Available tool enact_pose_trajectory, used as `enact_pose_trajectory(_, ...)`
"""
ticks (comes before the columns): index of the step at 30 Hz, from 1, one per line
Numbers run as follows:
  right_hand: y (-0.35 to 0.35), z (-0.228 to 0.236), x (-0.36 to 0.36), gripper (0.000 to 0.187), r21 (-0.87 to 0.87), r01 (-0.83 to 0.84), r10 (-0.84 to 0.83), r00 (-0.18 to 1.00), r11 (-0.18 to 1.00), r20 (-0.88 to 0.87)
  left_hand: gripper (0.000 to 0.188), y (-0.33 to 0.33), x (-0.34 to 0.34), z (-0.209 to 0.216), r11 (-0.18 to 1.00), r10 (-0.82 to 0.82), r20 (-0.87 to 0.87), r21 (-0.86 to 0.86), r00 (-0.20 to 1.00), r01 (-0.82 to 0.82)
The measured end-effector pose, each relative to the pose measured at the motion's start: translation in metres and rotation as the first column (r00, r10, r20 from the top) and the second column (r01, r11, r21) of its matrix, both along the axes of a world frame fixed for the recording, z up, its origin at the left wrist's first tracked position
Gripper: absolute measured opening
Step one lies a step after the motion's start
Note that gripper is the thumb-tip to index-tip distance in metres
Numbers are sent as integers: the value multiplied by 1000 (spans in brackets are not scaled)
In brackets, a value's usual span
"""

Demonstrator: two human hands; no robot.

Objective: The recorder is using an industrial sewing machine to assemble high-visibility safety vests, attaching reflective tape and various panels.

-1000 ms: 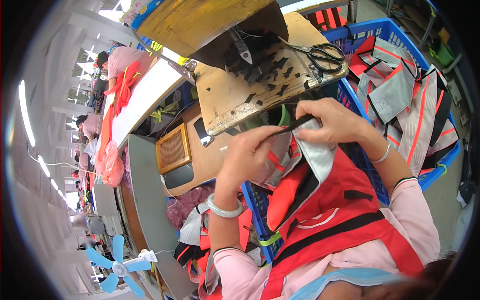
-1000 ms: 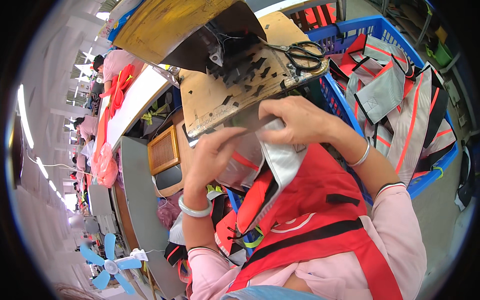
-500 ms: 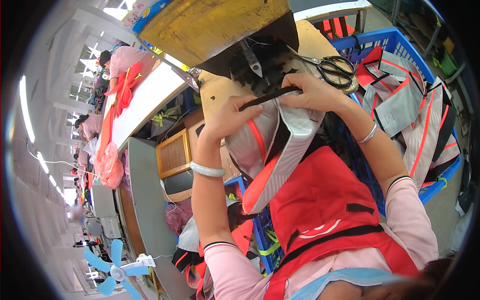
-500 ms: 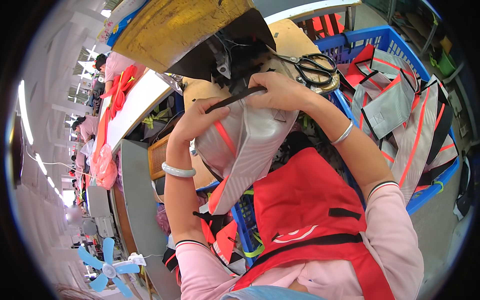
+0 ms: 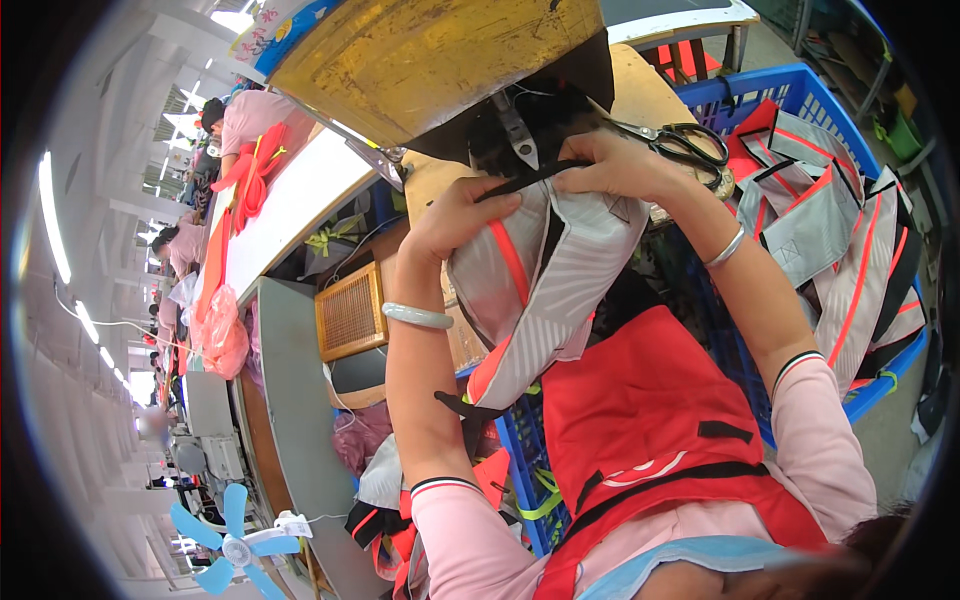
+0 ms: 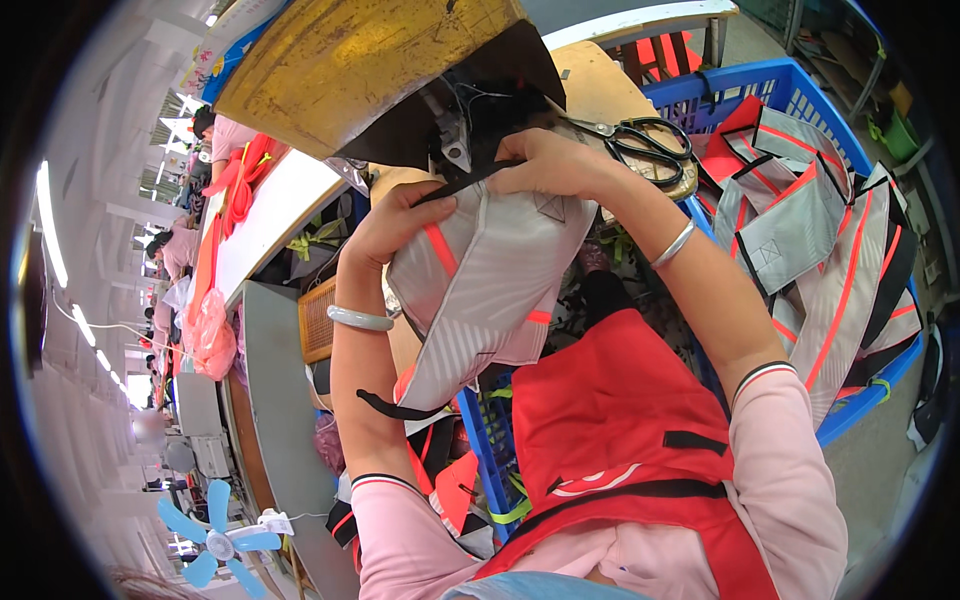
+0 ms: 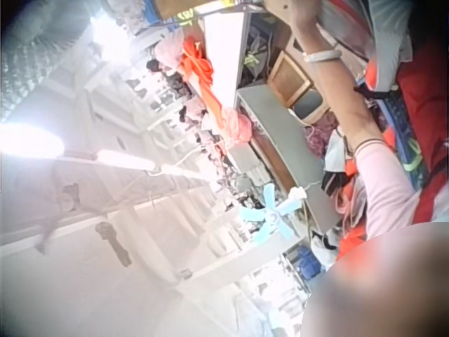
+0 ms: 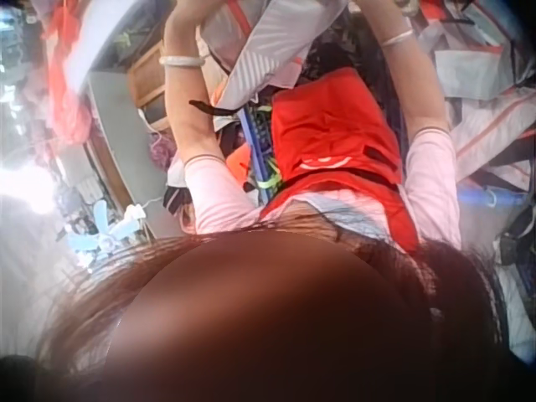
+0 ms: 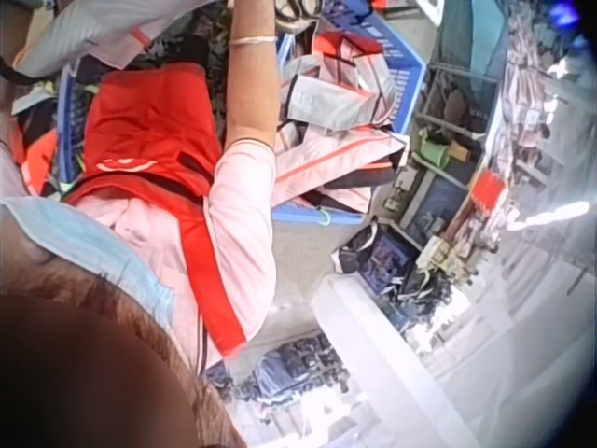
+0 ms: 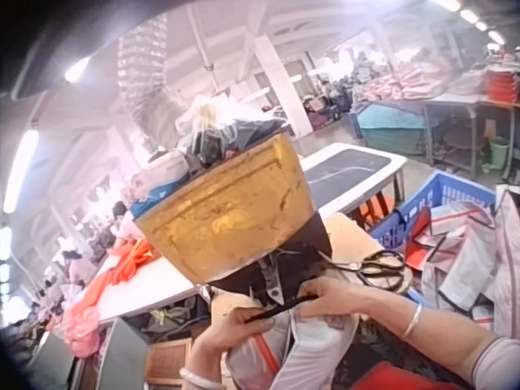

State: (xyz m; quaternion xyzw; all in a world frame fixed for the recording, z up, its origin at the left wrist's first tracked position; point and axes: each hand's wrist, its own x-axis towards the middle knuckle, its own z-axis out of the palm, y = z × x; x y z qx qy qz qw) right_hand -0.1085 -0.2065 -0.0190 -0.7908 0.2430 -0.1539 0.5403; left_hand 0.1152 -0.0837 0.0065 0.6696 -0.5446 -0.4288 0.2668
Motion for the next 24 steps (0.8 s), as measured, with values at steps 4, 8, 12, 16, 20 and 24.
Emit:
enact_pose_trajectory(4, -1, 4, 0, 29, 40, -22, 19, 998, 999, 61, 47, 0, 0, 2, 999, 35, -26, -13, 999, -35)
enact_pose_trajectory(8, -2, 2, 3, 27, 56, -11, 6, 995, 998, 95, 47, -1, 0, 3, 997, 71, -108, -17, 992, -73)
enact_pose_trajectory(12, -4, 1, 8, 28, 137, -26, 10, 993, 990, 121, 47, -4, 6, 1, 998, 67, -134, -2, 989, -68)
enact_pose_trajectory(16, 1, 4, 5, 27, 129, 19, -35, 992, 992, 122, 47, -4, 5, 0, 997, 70, -122, -24, 990, -74)
enact_pose_trajectory(20, 5, -7, 6, 28, 141, 83, -109, 976, 987, 190, 41, 2, 2, -2, 983, 144, -54, -105, 988, -149)
enact_pose_trajectory(24, 3, 4, -28, 36, 140, 141, -157, 981, 980, 113, 27, 28, 4, 16, 953, 300, -258, 27, 918, -303)
